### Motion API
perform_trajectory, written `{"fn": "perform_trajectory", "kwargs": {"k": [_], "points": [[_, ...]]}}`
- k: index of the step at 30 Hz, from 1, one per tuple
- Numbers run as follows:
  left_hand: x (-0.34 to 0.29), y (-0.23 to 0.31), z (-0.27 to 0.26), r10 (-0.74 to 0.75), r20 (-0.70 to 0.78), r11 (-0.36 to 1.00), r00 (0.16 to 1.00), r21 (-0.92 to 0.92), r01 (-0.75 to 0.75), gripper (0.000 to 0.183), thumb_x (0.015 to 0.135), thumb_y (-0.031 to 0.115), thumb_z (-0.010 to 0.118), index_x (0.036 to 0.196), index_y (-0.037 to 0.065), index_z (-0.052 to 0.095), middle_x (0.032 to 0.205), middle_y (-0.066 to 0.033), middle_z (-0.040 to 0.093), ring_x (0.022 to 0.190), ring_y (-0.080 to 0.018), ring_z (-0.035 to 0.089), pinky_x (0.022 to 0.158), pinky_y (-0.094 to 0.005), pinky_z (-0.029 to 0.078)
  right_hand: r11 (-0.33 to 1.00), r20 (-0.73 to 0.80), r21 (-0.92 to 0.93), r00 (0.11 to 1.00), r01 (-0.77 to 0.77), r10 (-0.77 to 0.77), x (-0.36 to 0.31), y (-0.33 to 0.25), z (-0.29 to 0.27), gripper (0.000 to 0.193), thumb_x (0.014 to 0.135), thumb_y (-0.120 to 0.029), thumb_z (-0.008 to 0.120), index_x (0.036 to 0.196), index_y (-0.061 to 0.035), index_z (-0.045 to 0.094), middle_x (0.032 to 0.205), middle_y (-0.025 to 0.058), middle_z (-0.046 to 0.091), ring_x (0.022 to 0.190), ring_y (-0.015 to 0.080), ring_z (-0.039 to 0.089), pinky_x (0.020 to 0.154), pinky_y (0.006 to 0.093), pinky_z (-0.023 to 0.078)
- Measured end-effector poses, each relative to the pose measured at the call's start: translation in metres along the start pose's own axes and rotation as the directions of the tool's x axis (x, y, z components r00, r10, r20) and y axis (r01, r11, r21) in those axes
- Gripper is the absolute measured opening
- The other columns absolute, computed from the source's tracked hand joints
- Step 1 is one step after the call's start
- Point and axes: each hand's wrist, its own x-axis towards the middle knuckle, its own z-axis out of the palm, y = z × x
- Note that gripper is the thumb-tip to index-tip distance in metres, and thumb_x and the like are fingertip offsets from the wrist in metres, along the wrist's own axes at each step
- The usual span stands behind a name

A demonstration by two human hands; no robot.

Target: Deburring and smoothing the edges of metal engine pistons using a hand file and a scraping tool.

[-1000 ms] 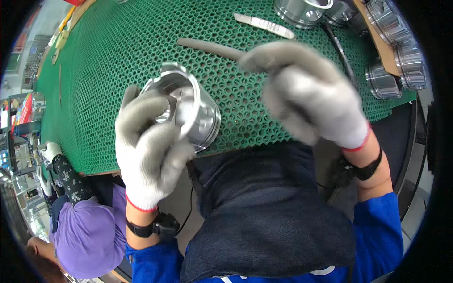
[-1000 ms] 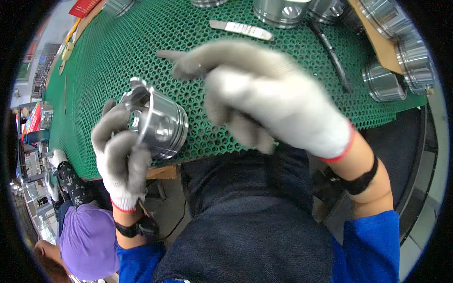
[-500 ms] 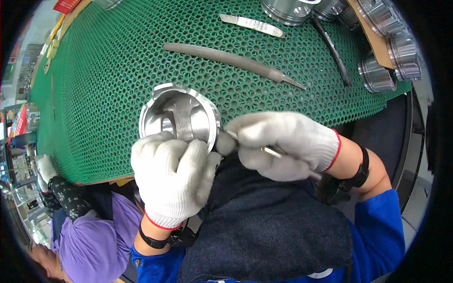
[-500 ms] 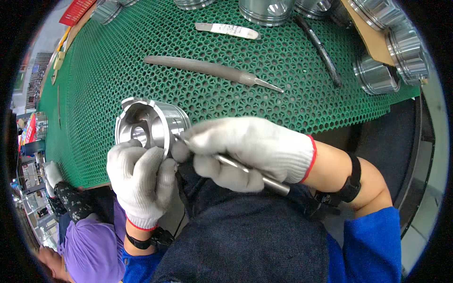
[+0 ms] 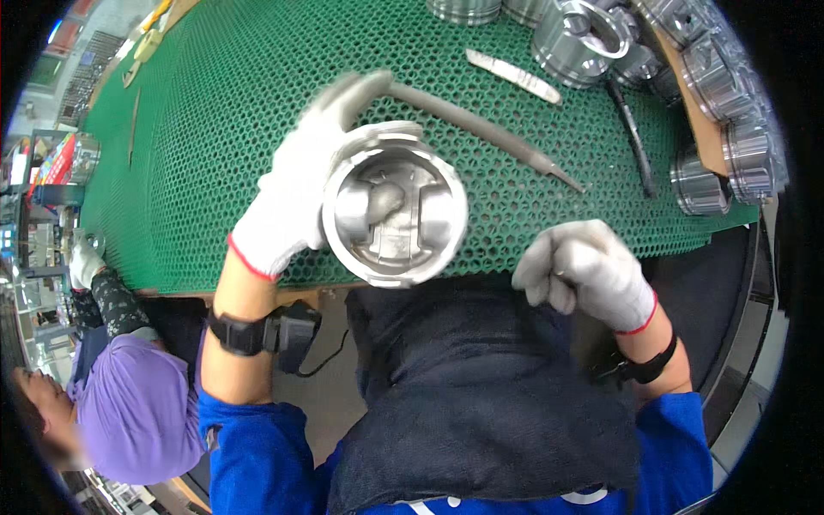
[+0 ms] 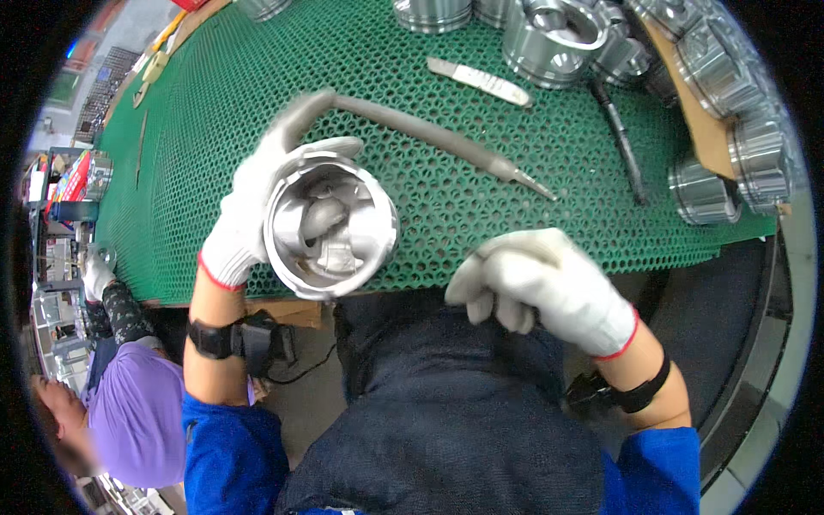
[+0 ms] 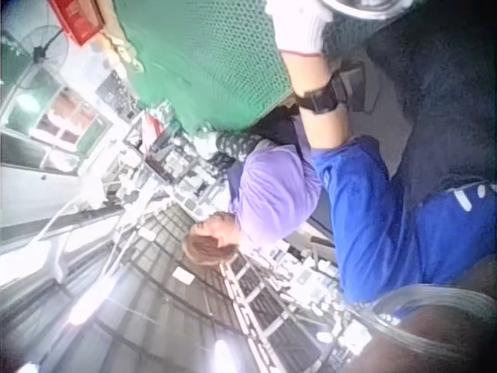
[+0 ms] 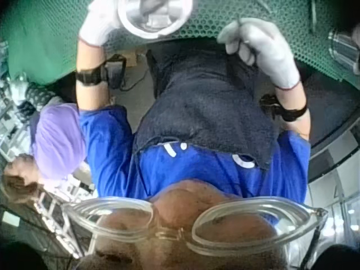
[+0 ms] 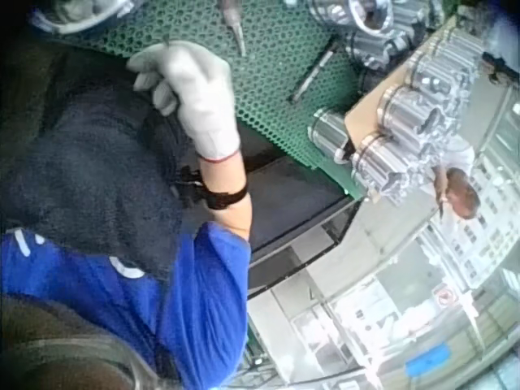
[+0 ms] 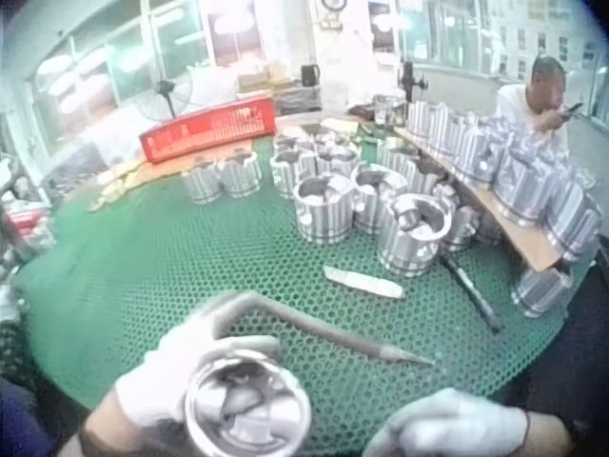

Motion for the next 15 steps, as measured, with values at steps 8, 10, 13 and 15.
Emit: {"fn": "perform_trajectory", "kwargs": {"k": [8,10,13,15], "points": [[0.012,0.095,0.007,-0.039,-0.019,0.969,0.999,0.243,0.043,0.05,0.066,0.006,0.068,0.115,0.006,0.061,0.117,-0.0133,0.064,0.113,-0.0378,0.059,0.1,-0.0479,0.046,0.581,-0.019,-0.638,0.744,0.505,-0.668,0.019,0.005,0.014,0.022,0.089,-0.027,0.064,0.089,-0.0064,0.07,0.076,0.012,0.066,0.072,0.0276,0.068,0.066,0.0352,0.054],[0.009,0.096,0.011,-0.1,-0.054,0.943,0.993,0.313,0.112,0.05,0.066,0.008,0.068,0.116,0.007,0.061,0.118,-0.013,0.063,0.114,-0.0377,0.059,0.1,-0.0472,0.046,0.559,0.019,-0.658,0.752,0.505,-0.658,0.024,0.005,0.013,0.022,0.09,-0.028,0.064,0.087,-0.0067,0.07,0.075,0.0113,0.066,0.07,0.0272,0.067,0.064,0.0353,0.054],[0.009,0.096,0.019,-0.123,-0.053,0.941,0.991,0.313,0.133,0.045,0.069,0.01,0.067,0.114,0.006,0.061,0.115,-0.0129,0.064,0.113,-0.0368,0.06,0.096,-0.0452,0.047,0.503,0.089,-0.704,0.765,0.502,-0.638,0.025,0.004,0.012,0.024,0.09,-0.029,0.063,0.083,-0.0071,0.068,0.071,0.01,0.066,0.064,0.0265,0.067,0.06,0.0357,0.054],[0.015,0.095,0.021,-0.121,-0.08,0.942,0.989,0.307,0.14,0.035,0.073,0.012,0.067,0.107,0.005,0.062,0.107,-0.0132,0.066,0.103,-0.0358,0.063,0.086,-0.0444,0.049,0.402,0.123,-0.783,0.752,0.474,-0.647,0.029,0.003,0.011,0.025,0.09,-0.029,0.062,0.079,-0.008,0.067,0.067,0.008,0.065,0.058,0.0252,0.066,0.054,0.0359,0.053]]}}
